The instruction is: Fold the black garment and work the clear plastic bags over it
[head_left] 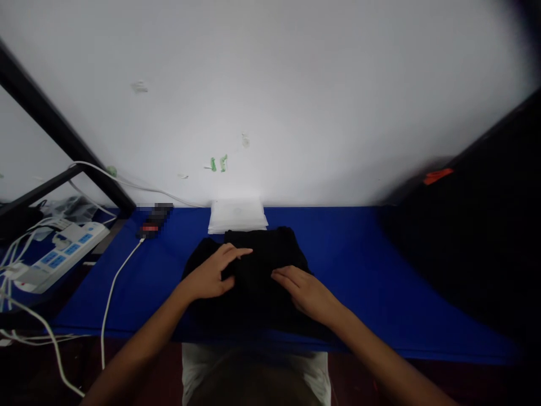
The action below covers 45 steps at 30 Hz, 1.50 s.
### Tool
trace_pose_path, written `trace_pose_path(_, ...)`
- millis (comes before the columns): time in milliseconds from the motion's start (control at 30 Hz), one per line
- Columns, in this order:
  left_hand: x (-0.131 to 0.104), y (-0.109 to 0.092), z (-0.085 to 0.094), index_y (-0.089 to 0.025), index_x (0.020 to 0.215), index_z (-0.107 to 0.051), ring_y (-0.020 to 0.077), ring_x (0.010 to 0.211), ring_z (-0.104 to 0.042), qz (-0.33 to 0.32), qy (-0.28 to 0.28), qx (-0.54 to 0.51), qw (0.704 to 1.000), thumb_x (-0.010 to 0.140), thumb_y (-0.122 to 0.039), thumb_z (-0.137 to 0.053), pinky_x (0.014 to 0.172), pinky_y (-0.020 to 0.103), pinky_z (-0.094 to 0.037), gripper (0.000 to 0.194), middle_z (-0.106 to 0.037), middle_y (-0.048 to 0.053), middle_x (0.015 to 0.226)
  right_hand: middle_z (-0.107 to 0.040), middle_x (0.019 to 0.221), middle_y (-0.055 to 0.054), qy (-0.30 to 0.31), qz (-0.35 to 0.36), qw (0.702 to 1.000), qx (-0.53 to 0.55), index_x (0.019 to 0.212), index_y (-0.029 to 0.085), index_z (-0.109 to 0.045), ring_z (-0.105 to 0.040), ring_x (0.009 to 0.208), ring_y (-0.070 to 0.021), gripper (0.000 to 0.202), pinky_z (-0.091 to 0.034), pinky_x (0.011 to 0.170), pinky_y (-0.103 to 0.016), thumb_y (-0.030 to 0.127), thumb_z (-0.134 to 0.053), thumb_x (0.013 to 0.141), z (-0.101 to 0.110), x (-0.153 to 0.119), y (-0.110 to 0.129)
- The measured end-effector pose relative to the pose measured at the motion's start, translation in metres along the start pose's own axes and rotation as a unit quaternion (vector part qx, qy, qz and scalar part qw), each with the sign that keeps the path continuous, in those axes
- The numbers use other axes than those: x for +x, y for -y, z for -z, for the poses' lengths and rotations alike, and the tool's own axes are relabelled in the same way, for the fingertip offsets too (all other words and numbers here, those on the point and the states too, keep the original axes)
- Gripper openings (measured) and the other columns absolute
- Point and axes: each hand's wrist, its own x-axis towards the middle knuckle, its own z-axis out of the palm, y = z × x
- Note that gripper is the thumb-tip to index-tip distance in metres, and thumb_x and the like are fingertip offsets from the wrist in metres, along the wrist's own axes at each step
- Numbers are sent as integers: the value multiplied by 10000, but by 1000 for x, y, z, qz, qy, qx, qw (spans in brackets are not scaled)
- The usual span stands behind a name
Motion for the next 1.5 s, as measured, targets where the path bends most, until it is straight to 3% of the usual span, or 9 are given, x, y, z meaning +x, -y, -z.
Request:
trace_pose_path(233,-20,31,35,-295,1085,-683,223,1067,-506,-7,-7,100,995,640,31,-427,972,426,-444,609,-516,43,1066,-676,1057,-147,-90,24,992,-81,1175,119,-607,-621,991,-245,386,-569,830,-421,27,-369,885,11,-6,-12)
trace_pose_path(400,-36,39,39,-229,888,-674,250,1195,-481,38,-59,167,983,708,21,-412,1035,478,-412,404,-560,58,1233,-665,1119,-144,-46,11,995,-92,1140,126,-624,-616,1049,-244,402,-569,874,-425,2,-375,850,9,-10,-17)
trace_pose_path(500,-32,23,21,-207,1077,-618,264,1215,-490,47,-123,167,977,837,-165,-544,1049,468,-415,255,-548,96,1289,-653,1169,-140,-31,2,995,-92,1152,130,-617,-608,1092,-246,430,-560,910,-439,-15,-377,825,11,-11,-19)
trace_pose_path(633,-24,10,-2,-219,1319,-499,307,1245,-490,61,-48,171,982,803,-441,-702,1061,490,-405,598,-530,119,1341,-657,1172,-151,-36,5,995,-95,1134,118,-620,-615,1093,-264,384,-557,916,-471,11,-385,850,16,-10,-25)
trace_pose_path(800,-38,39,18,-235,1269,-518,227,1015,-607,132,-132,151,971,902,-344,-575,917,390,-501,387,-617,55,1060,-669,1169,-130,-38,-7,996,-83,1115,153,-631,-624,1092,-253,341,-549,936,-470,37,-414,879,19,-16,-32)
trace_pose_path(967,-49,55,40,-152,1254,-530,310,982,-592,218,-182,309,908,861,-234,-550,841,463,-514,403,-606,113,1015,-649,1239,-128,-5,-29,999,-40,1204,167,-611,-593,1168,-250,445,-519,979,-480,-9,-399,854,25,-21,-37)
trace_pose_path(1100,-40,38,32,-170,1239,-566,327,1121,-541,127,-208,357,902,864,-136,-467,943,501,-467,389,-576,153,1179,-623,1297,-118,28,-38,998,52,1274,189,-579,-561,1224,-243,470,-493,1010,-478,38,-421,859,38,-21,-38)
trace_pose_path(1233,-27,27,19,-257,1203,-620,271,1232,-500,-38,-87,239,966,911,-265,-550,1055,460,-406,300,-564,90,1291,-590,1339,-133,47,-60,989,130,1341,210,-531,-534,1257,-279,495,-468,1020,-521,149,-529,850,47,-17,-34)
trace_pose_path(1500,-17,42,12,-306,1096,-689,308,1296,-427,-14,32,138,990,696,-507,-800,1069,512,-372,461,-524,68,1360,-691,1126,-99,-26,-137,976,166,1100,214,-626,-645,1087,-226,218,-554,910,-414,330,-500,965,35,-12,-37)
